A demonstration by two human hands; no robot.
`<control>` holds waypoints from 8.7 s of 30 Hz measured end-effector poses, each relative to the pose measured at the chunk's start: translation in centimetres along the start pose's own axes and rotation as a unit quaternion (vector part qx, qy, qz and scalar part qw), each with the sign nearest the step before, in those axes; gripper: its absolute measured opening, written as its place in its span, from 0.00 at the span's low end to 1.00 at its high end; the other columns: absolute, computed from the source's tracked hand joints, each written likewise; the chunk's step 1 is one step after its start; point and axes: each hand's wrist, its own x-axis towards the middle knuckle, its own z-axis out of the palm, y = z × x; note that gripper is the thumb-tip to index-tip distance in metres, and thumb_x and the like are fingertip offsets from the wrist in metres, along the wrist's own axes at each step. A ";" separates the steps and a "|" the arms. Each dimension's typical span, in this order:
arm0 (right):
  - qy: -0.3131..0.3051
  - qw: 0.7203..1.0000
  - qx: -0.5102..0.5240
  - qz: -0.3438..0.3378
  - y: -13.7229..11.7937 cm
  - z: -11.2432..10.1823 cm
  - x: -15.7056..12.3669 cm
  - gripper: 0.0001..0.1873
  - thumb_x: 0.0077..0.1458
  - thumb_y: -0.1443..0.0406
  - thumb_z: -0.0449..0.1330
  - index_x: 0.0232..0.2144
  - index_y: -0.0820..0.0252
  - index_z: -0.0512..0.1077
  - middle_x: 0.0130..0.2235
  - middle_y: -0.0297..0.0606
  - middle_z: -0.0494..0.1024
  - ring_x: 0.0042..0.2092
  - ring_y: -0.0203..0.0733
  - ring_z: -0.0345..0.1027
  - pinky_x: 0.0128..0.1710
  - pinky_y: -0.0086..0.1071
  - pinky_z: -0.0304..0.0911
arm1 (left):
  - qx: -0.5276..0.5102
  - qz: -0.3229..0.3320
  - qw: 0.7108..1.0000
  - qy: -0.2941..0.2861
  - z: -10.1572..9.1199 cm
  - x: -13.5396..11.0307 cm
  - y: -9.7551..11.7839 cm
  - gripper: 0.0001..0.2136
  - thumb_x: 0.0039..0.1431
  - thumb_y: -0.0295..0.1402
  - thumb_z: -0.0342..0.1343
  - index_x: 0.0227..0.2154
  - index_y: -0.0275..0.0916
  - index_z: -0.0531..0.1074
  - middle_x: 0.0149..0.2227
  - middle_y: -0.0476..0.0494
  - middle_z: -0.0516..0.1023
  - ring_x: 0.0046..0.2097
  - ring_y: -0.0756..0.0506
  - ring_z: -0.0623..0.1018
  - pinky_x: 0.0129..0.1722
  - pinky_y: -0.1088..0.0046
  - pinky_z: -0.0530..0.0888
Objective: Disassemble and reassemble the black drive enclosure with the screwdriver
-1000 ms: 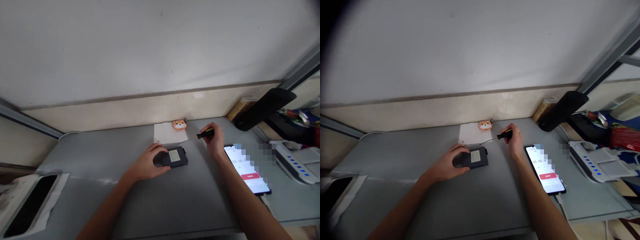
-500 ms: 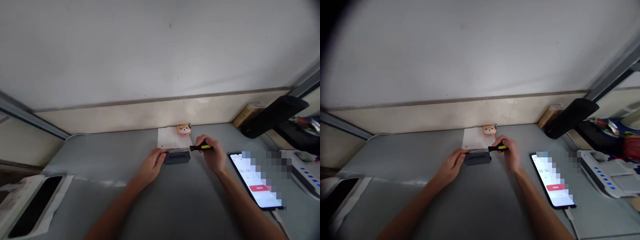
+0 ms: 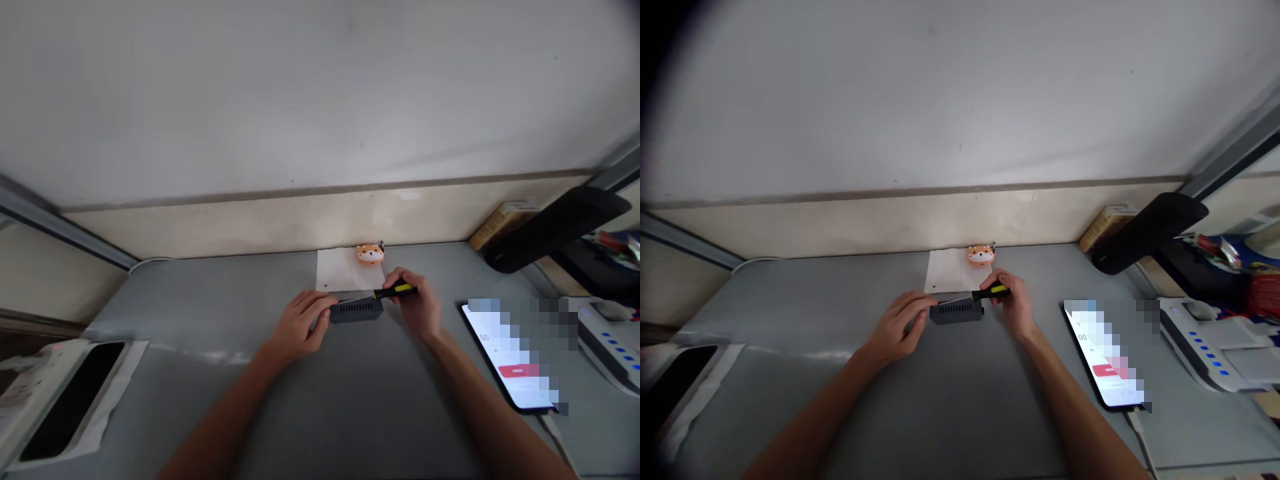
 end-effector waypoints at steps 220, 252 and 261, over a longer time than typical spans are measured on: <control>-0.093 0.859 -0.270 -0.425 0.3 1.8 -6.0 0.21 0.67 0.68 0.48 0.24 0.58 0.72 0.20 0.33 0.75 0.22 0.35 0.67 0.26 0.30 0.62 | 0.046 0.002 0.997 -0.057 -1.2 0.9 1.0 0.10 0.66 0.27 0.49 0.42 0.40 0.75 0.38 0.42 0.79 0.43 0.44 0.78 0.48 0.64 0.76; 0.013 0.936 -0.223 -0.273 -1.1 -0.5 -4.9 0.32 0.67 0.57 0.48 0.13 0.57 0.73 0.16 0.36 0.73 0.17 0.36 0.64 0.19 0.30 0.60 | 0.078 0.077 0.969 -0.220 0.9 -0.4 2.1 0.11 0.69 0.41 0.56 0.43 0.41 0.78 0.36 0.45 0.77 0.38 0.45 0.79 0.44 0.68 0.75; 0.036 0.947 -0.215 -0.236 -1.2 -0.7 -4.3 0.29 0.62 0.59 0.49 0.10 0.56 0.71 0.13 0.34 0.71 0.16 0.35 0.62 0.18 0.29 0.58 | 0.059 0.082 0.975 -0.199 1.1 -0.3 1.7 0.16 0.74 0.38 0.49 0.37 0.42 0.81 0.31 0.47 0.75 0.35 0.47 0.77 0.41 0.69 0.72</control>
